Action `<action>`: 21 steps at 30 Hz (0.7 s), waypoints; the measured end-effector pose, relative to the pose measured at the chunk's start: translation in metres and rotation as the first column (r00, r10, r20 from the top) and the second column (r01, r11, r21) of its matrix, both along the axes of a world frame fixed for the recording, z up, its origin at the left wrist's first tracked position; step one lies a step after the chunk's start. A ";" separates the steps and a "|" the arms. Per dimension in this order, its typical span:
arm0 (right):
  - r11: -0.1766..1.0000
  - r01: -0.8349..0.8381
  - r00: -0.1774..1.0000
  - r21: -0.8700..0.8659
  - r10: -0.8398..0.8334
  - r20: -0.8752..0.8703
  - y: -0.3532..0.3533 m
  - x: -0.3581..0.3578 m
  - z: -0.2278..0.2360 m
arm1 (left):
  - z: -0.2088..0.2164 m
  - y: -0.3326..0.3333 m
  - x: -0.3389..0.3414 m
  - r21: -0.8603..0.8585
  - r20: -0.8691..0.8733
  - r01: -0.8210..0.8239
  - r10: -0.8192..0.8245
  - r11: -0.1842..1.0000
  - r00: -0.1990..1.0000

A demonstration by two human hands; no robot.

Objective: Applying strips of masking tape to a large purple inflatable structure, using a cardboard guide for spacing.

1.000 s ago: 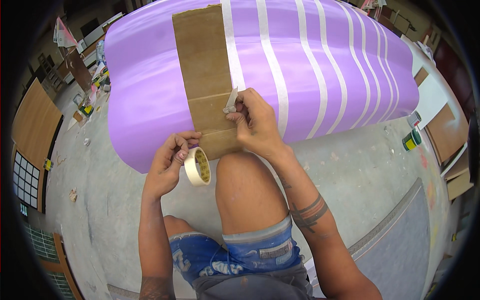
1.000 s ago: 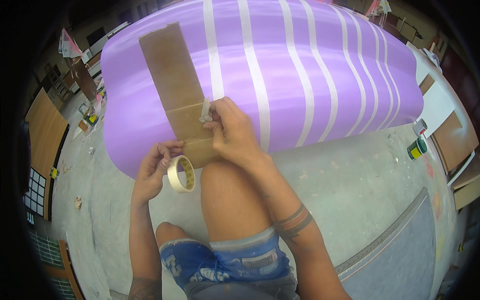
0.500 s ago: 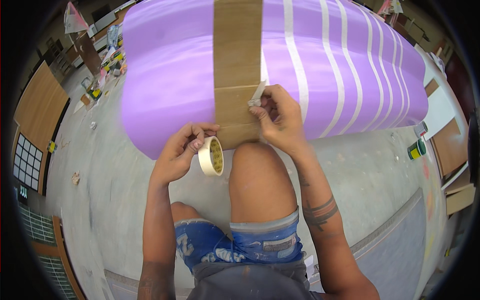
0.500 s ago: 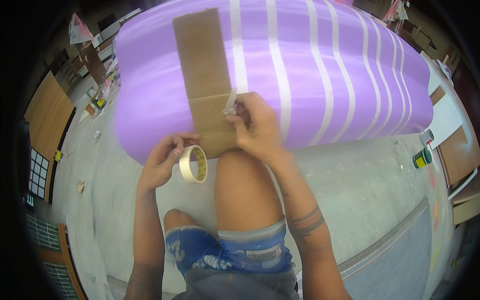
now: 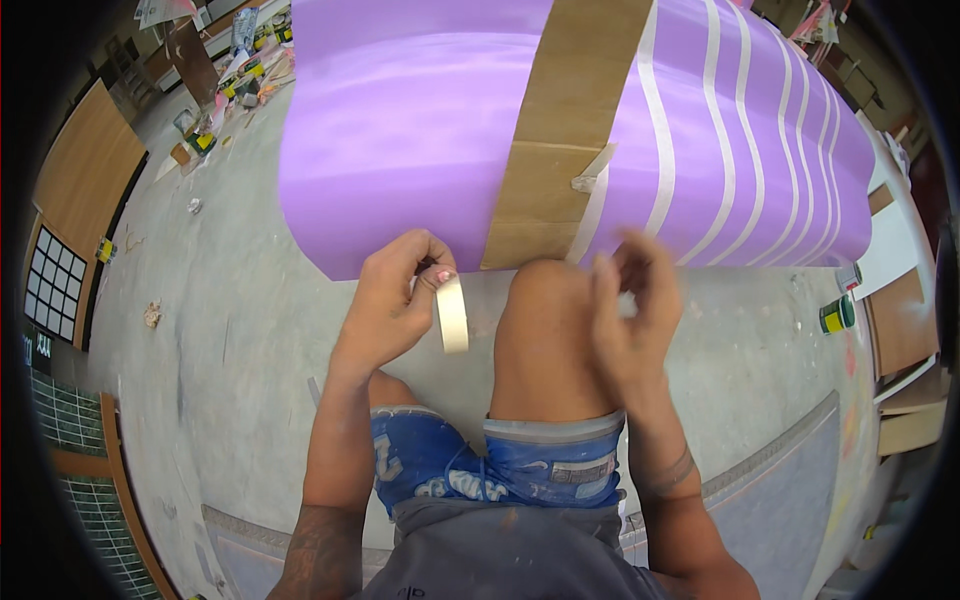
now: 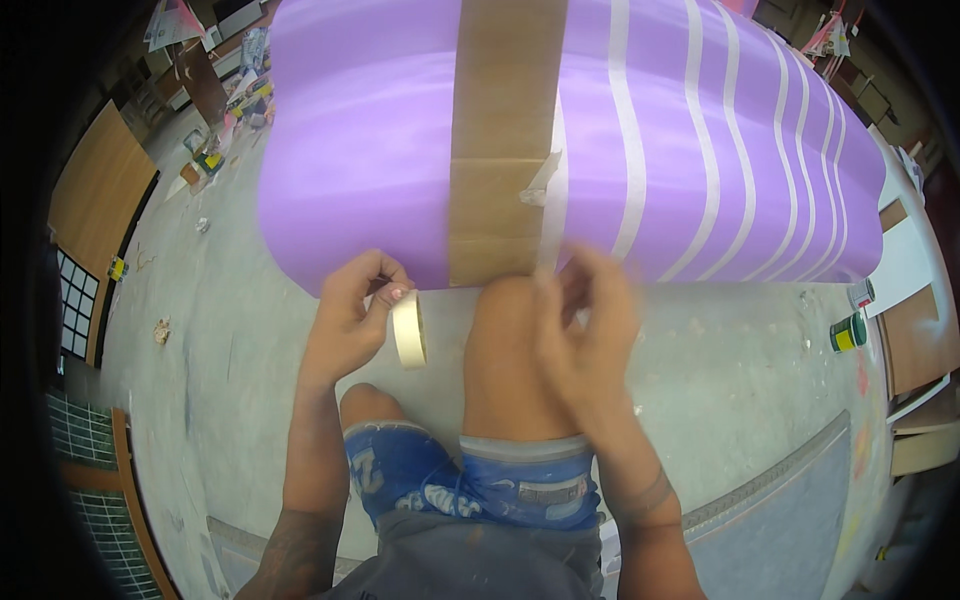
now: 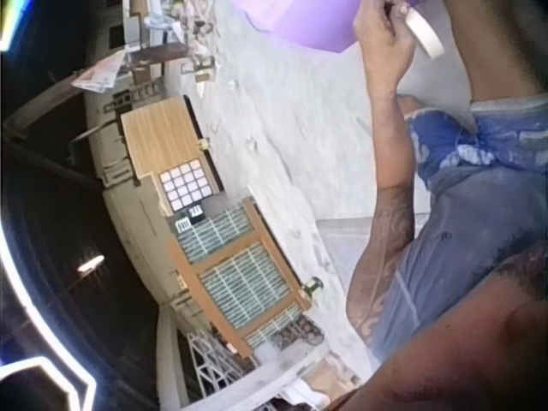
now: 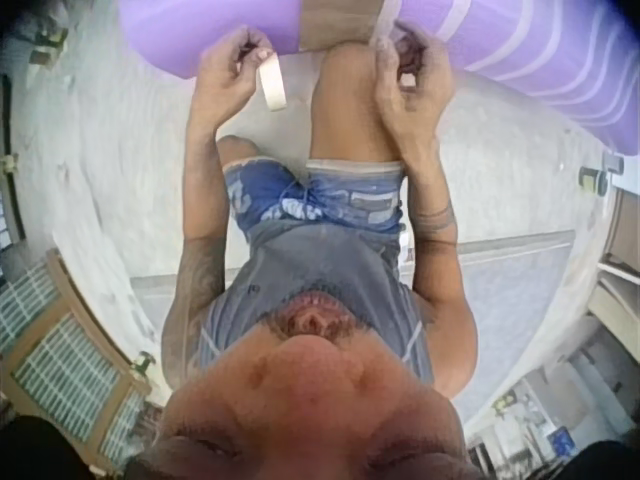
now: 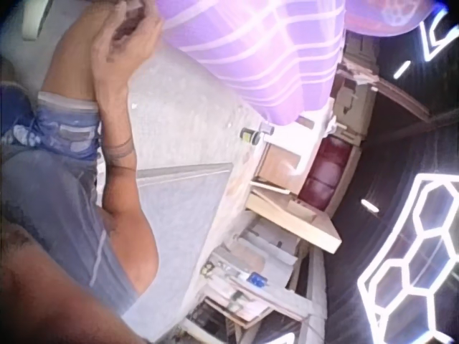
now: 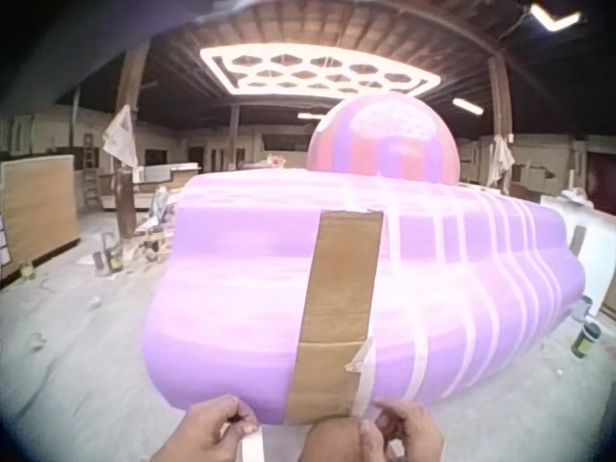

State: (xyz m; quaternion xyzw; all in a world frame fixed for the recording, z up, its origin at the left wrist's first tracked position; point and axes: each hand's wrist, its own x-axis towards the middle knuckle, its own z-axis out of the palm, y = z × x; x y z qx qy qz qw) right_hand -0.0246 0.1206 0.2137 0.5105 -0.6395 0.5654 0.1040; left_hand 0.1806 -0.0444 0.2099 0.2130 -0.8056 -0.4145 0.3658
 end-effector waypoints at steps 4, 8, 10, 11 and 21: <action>0.876 -0.365 0.931 0.316 0.341 0.132 0.032 0.075 -0.006 | -0.003 0.008 0.002 -0.006 0.066 0.033 -0.032 0.999 0.997; 0.911 -0.372 0.865 0.176 0.272 0.422 0.027 0.128 -0.029 | -0.005 0.012 0.000 0.008 0.120 0.091 -0.091 0.996 0.989; 0.936 -0.346 0.775 0.065 0.246 0.582 0.017 0.140 -0.059 | -0.013 0.013 0.001 0.082 0.131 0.074 -0.085 0.994 0.988; 0.940 -0.337 0.775 0.062 0.239 0.584 0.014 0.141 -0.069 | -0.016 0.011 -0.002 0.080 0.136 0.084 -0.095 0.993 0.986; 0.949 -0.276 0.612 0.149 0.054 0.789 -0.022 0.150 -0.085 | -0.036 -0.006 -0.020 -0.245 0.151 -0.064 0.104 0.967 0.983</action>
